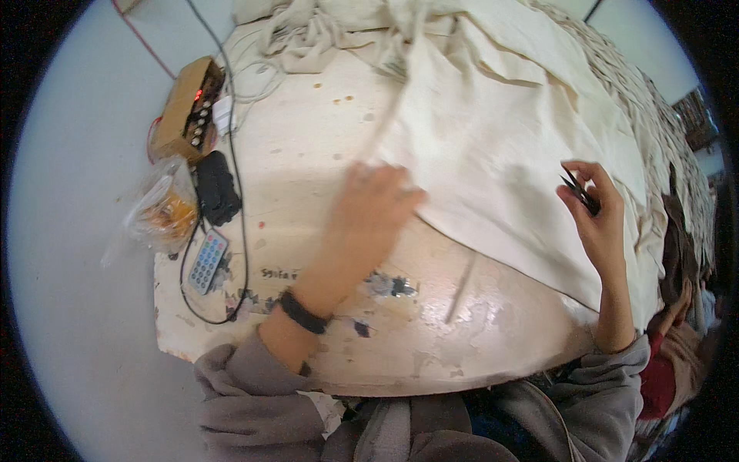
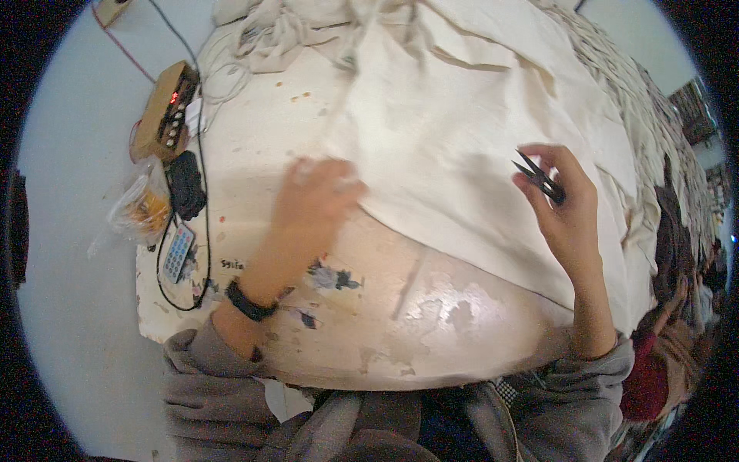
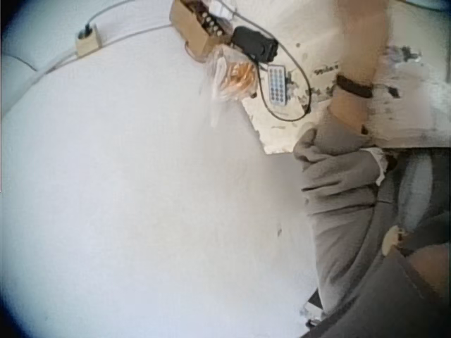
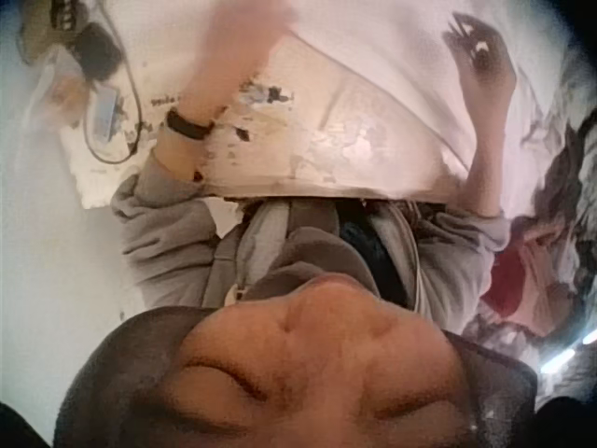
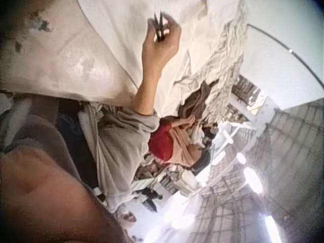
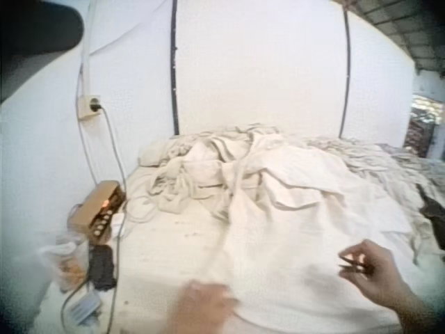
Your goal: The person uses a small blade to cut and trim a large white fabric on a work table. They repeatedly lift, fold, and reposition the fabric to access different edges, making precise cuts along seams and corners. The person handles the fabric and blade continuously throughout the clip.
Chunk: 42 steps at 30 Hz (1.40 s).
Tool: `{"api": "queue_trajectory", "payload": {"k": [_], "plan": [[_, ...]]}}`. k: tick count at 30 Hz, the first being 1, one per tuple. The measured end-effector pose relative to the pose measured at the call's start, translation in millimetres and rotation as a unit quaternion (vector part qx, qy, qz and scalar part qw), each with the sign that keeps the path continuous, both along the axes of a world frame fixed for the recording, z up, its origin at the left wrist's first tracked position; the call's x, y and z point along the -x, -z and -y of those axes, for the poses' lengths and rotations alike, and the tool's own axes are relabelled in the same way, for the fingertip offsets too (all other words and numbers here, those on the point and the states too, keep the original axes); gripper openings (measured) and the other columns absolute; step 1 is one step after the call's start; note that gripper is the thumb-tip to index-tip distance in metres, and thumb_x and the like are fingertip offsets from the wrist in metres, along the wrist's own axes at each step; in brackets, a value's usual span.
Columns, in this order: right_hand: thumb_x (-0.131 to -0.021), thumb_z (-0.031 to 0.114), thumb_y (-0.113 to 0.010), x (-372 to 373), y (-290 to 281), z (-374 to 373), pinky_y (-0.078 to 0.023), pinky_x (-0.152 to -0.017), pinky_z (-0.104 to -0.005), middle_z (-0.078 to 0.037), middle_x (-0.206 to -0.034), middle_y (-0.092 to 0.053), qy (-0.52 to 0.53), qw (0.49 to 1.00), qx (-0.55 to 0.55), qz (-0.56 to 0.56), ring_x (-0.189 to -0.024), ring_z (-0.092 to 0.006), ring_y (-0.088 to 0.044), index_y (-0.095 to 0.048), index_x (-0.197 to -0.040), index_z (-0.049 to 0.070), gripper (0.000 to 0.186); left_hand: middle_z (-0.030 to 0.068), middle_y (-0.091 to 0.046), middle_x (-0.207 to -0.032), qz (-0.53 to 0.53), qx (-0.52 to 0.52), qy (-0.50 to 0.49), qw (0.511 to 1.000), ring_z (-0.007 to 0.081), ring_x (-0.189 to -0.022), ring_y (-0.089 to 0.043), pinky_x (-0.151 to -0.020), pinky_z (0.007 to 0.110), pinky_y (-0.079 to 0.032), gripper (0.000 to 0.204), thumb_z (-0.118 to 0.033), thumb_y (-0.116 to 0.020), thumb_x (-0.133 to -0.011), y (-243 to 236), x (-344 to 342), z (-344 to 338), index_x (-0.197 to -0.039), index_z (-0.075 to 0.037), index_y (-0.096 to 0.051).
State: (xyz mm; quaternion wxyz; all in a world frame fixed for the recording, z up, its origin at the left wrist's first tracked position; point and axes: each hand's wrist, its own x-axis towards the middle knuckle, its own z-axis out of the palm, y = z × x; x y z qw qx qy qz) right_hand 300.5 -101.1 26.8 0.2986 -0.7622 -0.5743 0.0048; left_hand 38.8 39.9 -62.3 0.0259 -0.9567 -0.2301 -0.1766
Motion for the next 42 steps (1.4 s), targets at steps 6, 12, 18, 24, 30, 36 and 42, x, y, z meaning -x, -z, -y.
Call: {"api": "queue_trajectory", "payload": {"k": [6,12,18,24,30,36,42], "plan": [[-0.079,0.0,-0.063,-33.8,8.4,120.2,-0.035,-0.058,-0.0224,-0.004,-0.078,-0.048,0.129,0.991,-0.017,-0.011,-0.067,-0.0104,-0.045,-0.062,-0.099,0.003,0.02,0.0158,-0.055,-0.117,0.056,-0.237,-0.304,0.921,0.0302,-0.117,-0.045,-0.094,0.045,-0.034,0.023,-0.007,-0.05,-0.081,-13.5,40.5,-53.0,-0.102,-0.01,-0.059],[-0.08,-0.002,-0.061,-29.6,37.2,199.3,-0.038,-0.064,-0.0228,-0.005,-0.081,-0.051,0.16,0.985,0.021,-0.058,-0.072,-0.0116,-0.048,-0.062,-0.1,0.0,0.021,0.0109,-0.057,-0.104,0.168,0.076,-0.044,0.982,0.0283,-0.102,-0.05,-0.085,0.039,-0.036,0.019,-0.01,-0.06,-0.08,-32.9,9.1,2.8,-0.099,-0.006,-0.056],[-0.076,-0.006,-0.058,-21.2,44.6,221.9,-0.044,-0.078,-0.0277,-0.012,-0.091,-0.056,0.112,0.99,0.032,-0.082,-0.086,-0.0237,-0.057,-0.062,-0.103,0.0,0.028,0.0111,-0.057,-0.104,0.063,0.309,0.104,0.943,0.0279,-0.101,-0.051,-0.086,0.038,-0.038,0.022,-0.014,-0.062,-0.08,-48.5,-26.8,86.6,-0.1,-0.005,-0.056],[-0.07,-0.008,-0.059,-17.3,54.3,225.8,-0.045,-0.079,-0.0283,-0.014,-0.094,-0.057,0.119,0.991,0.008,-0.064,-0.088,-0.0265,-0.059,-0.062,-0.104,0.003,0.037,0.0122,-0.055,-0.113,0.03,0.16,0.223,0.961,0.0268,-0.106,-0.051,-0.093,0.042,-0.037,0.026,-0.013,-0.062,-0.078,-25.0,-40.2,157.0,-0.103,-0.008,-0.059],[-0.064,-0.013,-0.054,-1.6,59.7,239.3,-0.049,-0.074,-0.0296,-0.012,-0.093,-0.058,0.111,0.991,-0.031,-0.075,-0.084,-0.0253,-0.062,-0.063,-0.101,0.003,0.042,0.0131,-0.054,-0.115,-0.003,-0.013,0.046,0.999,0.029,-0.112,-0.048,-0.095,0.045,-0.035,0.025,-0.003,-0.057,-0.073,-24.6,-9.6,96.2,-0.097,-0.007,-0.062],[-0.061,-0.016,-0.049,18.9,72.7,239.7,-0.05,-0.07,-0.029,-0.013,-0.091,-0.057,0.053,0.991,-0.07,-0.098,-0.078,-0.0234,-0.062,-0.064,-0.1,0.001,0.045,0.0118,-0.052,-0.123,0.021,-0.053,-0.094,0.994,0.03,-0.113,-0.048,-0.093,0.043,-0.036,0.02,-0.002,-0.059,-0.074,-42.4,50.4,91.4,-0.094,-0.004,-0.06],[-0.061,-0.016,-0.051,18.6,69.6,227.3,-0.05,-0.07,-0.0291,-0.013,-0.091,-0.057,0.034,0.992,-0.068,-0.098,-0.081,-0.0226,-0.061,-0.064,-0.1,0.001,0.045,0.0108,-0.055,-0.12,0.112,0.108,0.063,0.986,0.0283,-0.109,-0.051,-0.09,0.041,-0.039,0.024,-0.007,-0.061,-0.077,-28.9,39.8,183.5,-0.101,-0.004,-0.061]]}}
